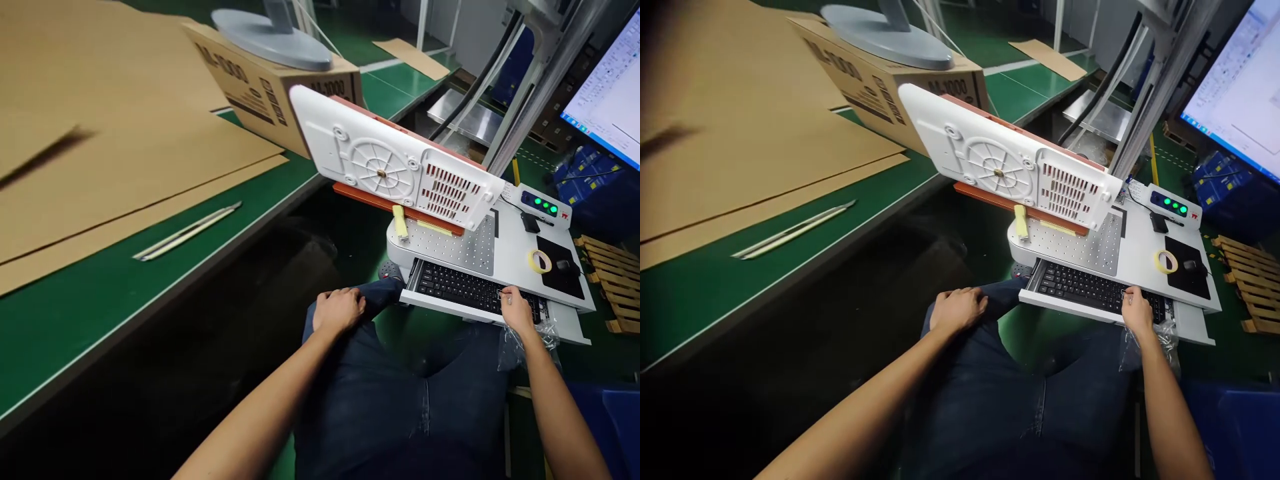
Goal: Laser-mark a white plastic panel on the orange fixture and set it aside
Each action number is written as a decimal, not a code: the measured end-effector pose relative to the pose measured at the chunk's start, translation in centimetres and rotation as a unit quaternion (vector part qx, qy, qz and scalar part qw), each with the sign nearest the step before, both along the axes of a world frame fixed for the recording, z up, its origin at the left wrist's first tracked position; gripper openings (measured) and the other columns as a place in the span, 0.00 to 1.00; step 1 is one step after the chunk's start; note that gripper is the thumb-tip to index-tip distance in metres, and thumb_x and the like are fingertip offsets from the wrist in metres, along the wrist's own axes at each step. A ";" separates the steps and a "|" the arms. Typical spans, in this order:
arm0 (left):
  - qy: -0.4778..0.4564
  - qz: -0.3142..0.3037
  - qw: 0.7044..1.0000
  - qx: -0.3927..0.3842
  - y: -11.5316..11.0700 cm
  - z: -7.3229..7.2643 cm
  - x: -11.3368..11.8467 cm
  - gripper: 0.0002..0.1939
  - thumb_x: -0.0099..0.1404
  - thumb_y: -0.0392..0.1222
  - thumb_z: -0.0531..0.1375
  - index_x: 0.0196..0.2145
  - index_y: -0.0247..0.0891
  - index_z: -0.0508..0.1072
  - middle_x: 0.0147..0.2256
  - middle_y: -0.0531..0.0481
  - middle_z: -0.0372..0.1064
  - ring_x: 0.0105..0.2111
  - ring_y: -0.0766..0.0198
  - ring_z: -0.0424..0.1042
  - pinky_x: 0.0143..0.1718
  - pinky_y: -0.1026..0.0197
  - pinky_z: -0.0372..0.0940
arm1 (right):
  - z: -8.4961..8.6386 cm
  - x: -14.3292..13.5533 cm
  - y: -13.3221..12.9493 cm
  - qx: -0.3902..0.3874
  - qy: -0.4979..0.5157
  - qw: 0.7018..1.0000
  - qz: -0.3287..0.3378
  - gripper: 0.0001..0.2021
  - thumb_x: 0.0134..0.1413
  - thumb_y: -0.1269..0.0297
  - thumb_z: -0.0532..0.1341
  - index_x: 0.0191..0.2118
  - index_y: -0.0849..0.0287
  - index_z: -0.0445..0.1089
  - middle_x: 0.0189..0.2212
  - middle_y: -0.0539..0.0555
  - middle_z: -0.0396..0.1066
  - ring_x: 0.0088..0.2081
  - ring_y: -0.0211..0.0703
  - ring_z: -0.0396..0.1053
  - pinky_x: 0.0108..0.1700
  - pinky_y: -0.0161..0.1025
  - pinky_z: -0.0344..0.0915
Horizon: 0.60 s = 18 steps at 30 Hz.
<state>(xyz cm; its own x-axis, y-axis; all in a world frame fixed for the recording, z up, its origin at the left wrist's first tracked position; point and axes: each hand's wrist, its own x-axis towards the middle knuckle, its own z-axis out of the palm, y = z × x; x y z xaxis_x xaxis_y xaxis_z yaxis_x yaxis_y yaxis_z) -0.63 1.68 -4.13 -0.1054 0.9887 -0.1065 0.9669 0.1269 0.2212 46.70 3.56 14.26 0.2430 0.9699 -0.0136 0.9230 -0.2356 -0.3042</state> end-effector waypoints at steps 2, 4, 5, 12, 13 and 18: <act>-0.007 0.007 1.000 0.005 -0.2 0.2 -0.1 0.24 0.79 0.50 0.47 0.46 0.37 0.80 0.53 0.35 0.81 0.57 0.41 0.77 0.60 0.41 0.59 | 0.5 0.3 1.0 -0.014 -0.007 1.000 0.004 0.13 0.70 0.57 0.58 0.52 0.51 0.77 0.49 0.58 0.83 0.52 0.60 0.78 0.52 0.47 0.67; -0.034 0.014 0.999 0.000 -0.3 0.6 -0.5 0.22 0.79 0.50 0.49 0.47 0.37 0.81 0.54 0.35 0.81 0.58 0.41 0.76 0.62 0.42 0.58 | 0.6 0.8 1.5 0.022 0.016 0.999 0.018 0.14 0.69 0.52 0.59 0.48 0.51 0.79 0.47 0.58 0.83 0.51 0.60 0.78 0.51 0.46 0.67; -0.049 0.018 0.999 -0.006 -0.3 0.9 -0.7 0.21 0.78 0.49 0.50 0.48 0.38 0.81 0.54 0.35 0.82 0.58 0.42 0.76 0.63 0.43 0.58 | 0.4 1.2 1.6 0.048 0.032 0.998 0.017 0.16 0.68 0.48 0.59 0.46 0.50 0.79 0.45 0.57 0.83 0.51 0.59 0.78 0.50 0.45 0.66; -0.058 0.037 0.998 -0.009 0.3 1.6 -1.2 0.19 0.77 0.50 0.54 0.47 0.41 0.83 0.52 0.39 0.83 0.56 0.44 0.77 0.61 0.45 0.60 | -2.9 3.5 0.2 0.107 0.110 0.987 -0.053 0.32 0.57 0.24 0.53 0.29 0.50 0.70 0.25 0.56 0.74 0.33 0.57 0.70 0.37 0.46 0.60; -0.051 0.037 0.998 -0.009 0.5 1.5 -1.0 0.19 0.77 0.49 0.54 0.47 0.41 0.83 0.51 0.38 0.83 0.56 0.44 0.77 0.60 0.45 0.60 | -3.2 3.6 0.0 0.112 0.119 0.985 -0.050 0.32 0.57 0.23 0.53 0.29 0.50 0.70 0.25 0.56 0.73 0.32 0.57 0.69 0.37 0.47 0.61; -0.017 0.028 0.999 -0.013 0.8 1.2 -0.3 0.19 0.78 0.47 0.52 0.46 0.38 0.81 0.50 0.35 0.81 0.55 0.43 0.77 0.59 0.43 0.59 | -2.7 2.8 -0.2 0.088 0.133 0.985 -0.059 0.32 0.56 0.23 0.53 0.27 0.48 0.68 0.24 0.55 0.71 0.31 0.57 0.68 0.36 0.48 0.61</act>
